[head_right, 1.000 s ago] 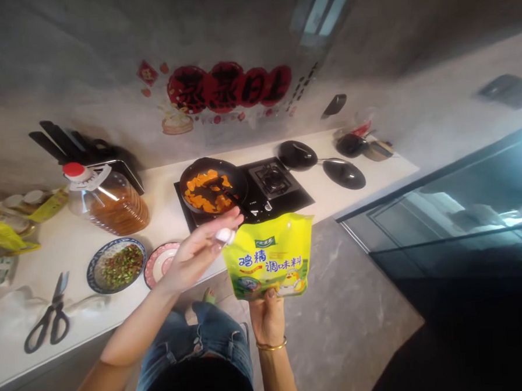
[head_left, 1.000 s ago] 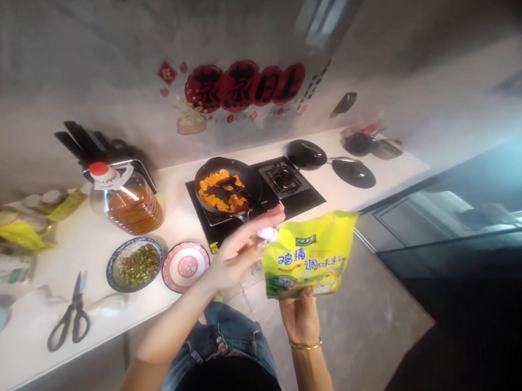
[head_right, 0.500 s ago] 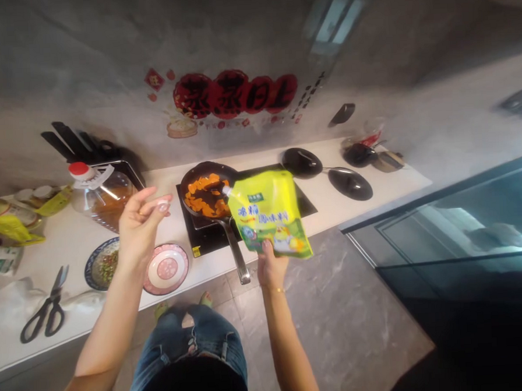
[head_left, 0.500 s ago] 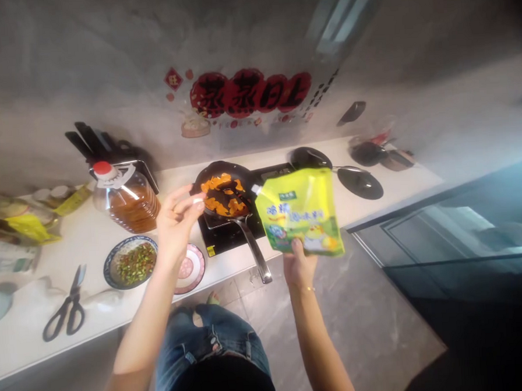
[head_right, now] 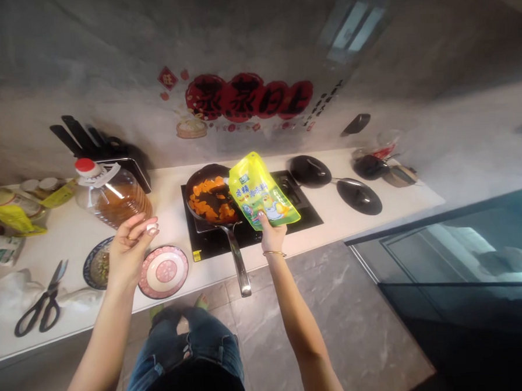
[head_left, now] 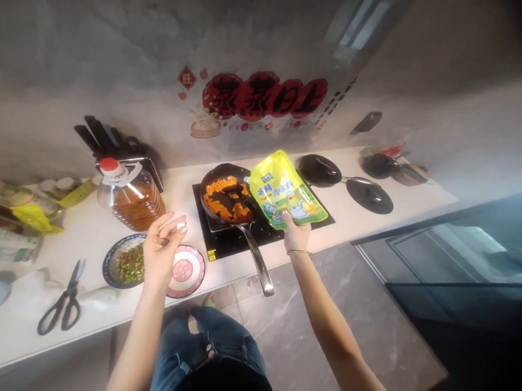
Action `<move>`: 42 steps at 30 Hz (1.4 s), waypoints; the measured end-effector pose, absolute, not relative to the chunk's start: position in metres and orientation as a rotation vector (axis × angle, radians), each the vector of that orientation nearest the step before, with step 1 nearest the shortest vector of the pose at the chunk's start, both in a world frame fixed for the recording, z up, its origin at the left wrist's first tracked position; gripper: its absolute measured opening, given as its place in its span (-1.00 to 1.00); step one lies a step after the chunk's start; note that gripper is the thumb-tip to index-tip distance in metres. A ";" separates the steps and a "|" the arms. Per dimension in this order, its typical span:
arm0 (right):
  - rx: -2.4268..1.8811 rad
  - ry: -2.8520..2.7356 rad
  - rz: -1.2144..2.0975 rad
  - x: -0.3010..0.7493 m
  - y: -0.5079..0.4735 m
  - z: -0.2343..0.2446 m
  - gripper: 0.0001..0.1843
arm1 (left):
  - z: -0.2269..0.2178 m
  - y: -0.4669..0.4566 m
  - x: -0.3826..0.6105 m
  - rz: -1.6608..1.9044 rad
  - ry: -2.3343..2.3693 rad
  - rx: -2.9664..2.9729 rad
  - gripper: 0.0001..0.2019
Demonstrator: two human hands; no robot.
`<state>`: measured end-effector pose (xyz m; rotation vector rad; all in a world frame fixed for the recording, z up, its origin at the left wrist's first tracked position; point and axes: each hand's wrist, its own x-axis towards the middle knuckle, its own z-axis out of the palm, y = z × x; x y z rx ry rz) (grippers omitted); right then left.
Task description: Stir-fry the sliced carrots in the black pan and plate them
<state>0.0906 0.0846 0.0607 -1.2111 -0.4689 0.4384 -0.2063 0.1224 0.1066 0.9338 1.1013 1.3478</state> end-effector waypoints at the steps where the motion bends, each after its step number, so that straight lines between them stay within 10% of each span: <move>1: -1.225 -0.474 0.438 0.092 0.086 0.060 -0.43 | 0.106 0.123 -0.206 1.348 1.106 0.933 -0.51; 42: -1.386 -0.544 0.489 0.107 0.072 0.050 -0.52 | 0.100 0.123 -0.202 1.339 1.104 0.950 -0.52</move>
